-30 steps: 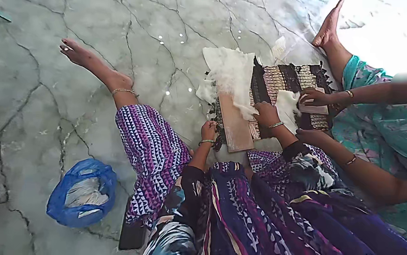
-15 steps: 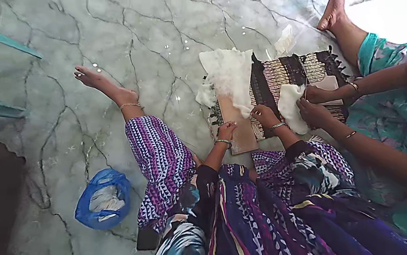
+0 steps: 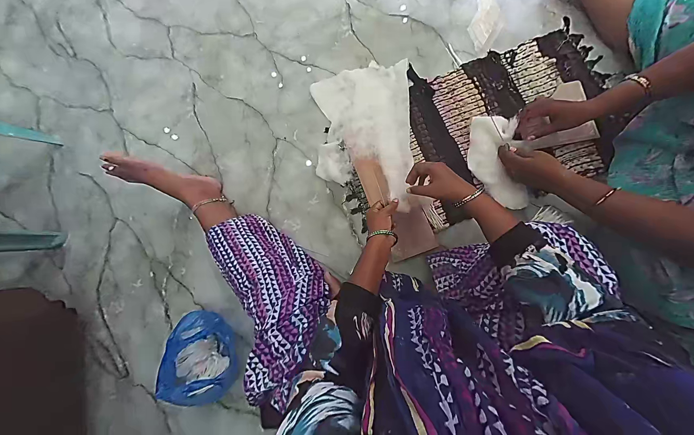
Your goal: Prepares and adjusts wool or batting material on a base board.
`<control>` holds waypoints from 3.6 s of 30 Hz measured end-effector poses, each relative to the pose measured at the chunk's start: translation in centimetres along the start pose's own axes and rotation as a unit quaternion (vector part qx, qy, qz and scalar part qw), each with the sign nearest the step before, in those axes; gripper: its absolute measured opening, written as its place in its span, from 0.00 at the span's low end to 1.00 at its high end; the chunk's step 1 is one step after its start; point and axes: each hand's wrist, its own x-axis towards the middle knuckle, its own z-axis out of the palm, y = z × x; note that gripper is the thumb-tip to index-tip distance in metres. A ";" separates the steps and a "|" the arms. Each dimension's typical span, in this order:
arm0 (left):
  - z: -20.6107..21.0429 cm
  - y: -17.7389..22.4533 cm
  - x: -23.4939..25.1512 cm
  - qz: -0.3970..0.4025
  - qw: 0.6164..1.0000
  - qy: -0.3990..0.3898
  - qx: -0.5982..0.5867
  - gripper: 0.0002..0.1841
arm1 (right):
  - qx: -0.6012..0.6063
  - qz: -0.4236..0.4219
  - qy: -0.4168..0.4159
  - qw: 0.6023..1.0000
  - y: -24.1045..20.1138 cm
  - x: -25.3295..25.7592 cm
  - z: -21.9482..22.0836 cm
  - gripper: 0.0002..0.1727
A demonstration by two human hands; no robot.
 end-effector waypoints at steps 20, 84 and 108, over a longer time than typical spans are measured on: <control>-2.6 -0.9 -0.7 -0.020 0.995 -0.016 -0.091 0.06 | 0.037 0.035 -0.077 0.996 -0.2 0.5 4.5 0.15; -1.5 -1.4 0.5 -0.005 0.998 -0.024 -0.061 0.05 | 0.111 0.091 0.008 0.990 0.8 0.9 3.4 0.12; -1.8 -1.7 0.9 0.004 0.997 -0.038 -0.064 0.08 | -0.021 0.068 0.014 0.997 0.6 1.1 5.7 0.17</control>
